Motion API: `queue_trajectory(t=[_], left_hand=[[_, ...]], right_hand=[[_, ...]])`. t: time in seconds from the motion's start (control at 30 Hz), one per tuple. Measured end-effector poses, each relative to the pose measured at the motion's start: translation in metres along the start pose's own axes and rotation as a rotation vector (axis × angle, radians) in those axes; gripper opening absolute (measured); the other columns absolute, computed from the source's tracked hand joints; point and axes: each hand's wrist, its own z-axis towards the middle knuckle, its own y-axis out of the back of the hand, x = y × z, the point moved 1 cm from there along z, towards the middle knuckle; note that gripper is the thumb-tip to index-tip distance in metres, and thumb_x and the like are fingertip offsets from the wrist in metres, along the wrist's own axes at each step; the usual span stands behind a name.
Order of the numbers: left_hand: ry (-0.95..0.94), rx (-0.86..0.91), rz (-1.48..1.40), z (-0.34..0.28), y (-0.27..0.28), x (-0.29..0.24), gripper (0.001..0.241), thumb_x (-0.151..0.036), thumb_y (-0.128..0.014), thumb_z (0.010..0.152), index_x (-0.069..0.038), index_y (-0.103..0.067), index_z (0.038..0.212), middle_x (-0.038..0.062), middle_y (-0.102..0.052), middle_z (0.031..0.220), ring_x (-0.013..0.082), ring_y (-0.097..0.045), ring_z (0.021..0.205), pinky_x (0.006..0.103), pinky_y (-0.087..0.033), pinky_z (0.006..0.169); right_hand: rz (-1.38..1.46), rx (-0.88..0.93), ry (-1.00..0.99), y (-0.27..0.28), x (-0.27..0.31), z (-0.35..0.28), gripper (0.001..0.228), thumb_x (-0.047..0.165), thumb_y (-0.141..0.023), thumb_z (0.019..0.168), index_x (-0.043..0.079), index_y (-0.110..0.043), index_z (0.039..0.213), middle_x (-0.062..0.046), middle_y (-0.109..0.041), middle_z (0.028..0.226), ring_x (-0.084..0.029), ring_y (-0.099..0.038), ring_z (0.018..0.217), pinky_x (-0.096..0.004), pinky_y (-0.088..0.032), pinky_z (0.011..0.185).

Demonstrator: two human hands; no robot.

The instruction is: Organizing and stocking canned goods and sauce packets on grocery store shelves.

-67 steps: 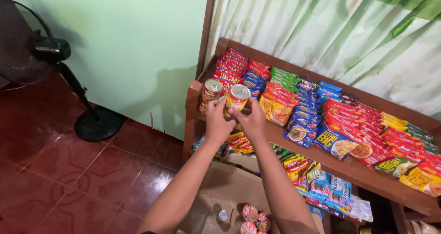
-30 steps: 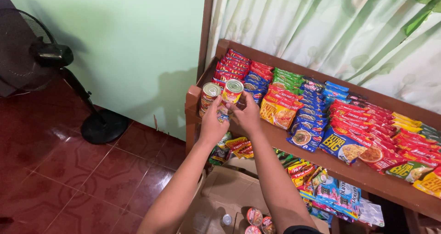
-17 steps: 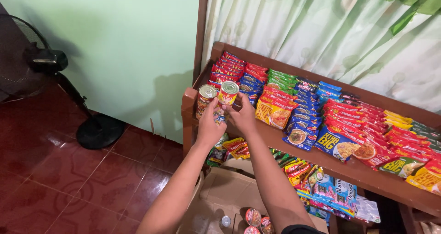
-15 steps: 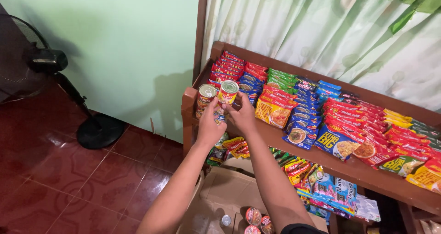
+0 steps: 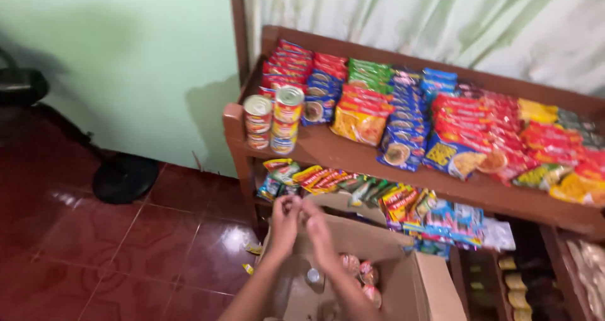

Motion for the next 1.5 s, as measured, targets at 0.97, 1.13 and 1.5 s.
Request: queue_trajectory(t=[0.97,1.13,1.5], left_hand=[[0.884,0.716,0.535,-0.098,-0.019,0.195,0.047,-0.051,-0.065,0.095,-0.004,-0.069,0.096,-0.004,-0.042,0.056,0.0094,-0.039,0.048,0.0305,-0.032,0.047],[0.722,0.83,0.881,-0.109,-0.046,0.24,0.039,-0.046,-0.068,0.087,-0.009,-0.074,0.099,0.003,-0.062,0.062,0.0142,-0.058,0.058,0.0338,-0.046,0.059],[0.212,0.876,1.548,-0.08,-0.034,0.301,0.089,-0.021,-0.088,0.063,-0.022,-0.053,0.144,0.023,-0.027,0.162,0.0526,-0.022,0.141,0.0554,-0.034,0.108]], right_hand=[[-0.261,-1.154,-1.583,0.114,-0.339,-0.308,0.058,0.047,-0.073,0.084,-0.001,-0.071,0.117,-0.02,-0.07,0.123,-0.03,-0.069,0.113,-0.042,-0.055,0.092],[-0.333,-1.359,-1.426,0.131,-0.421,-0.361,0.062,0.051,-0.071,0.087,-0.001,-0.07,0.121,-0.021,-0.071,0.125,-0.03,-0.069,0.115,-0.043,-0.055,0.094],[-0.49,-1.472,-1.685,0.157,-0.273,-0.272,0.114,0.041,-0.095,0.051,0.023,-0.034,0.145,-0.018,-0.033,0.148,-0.039,-0.042,0.134,-0.052,-0.044,0.109]])
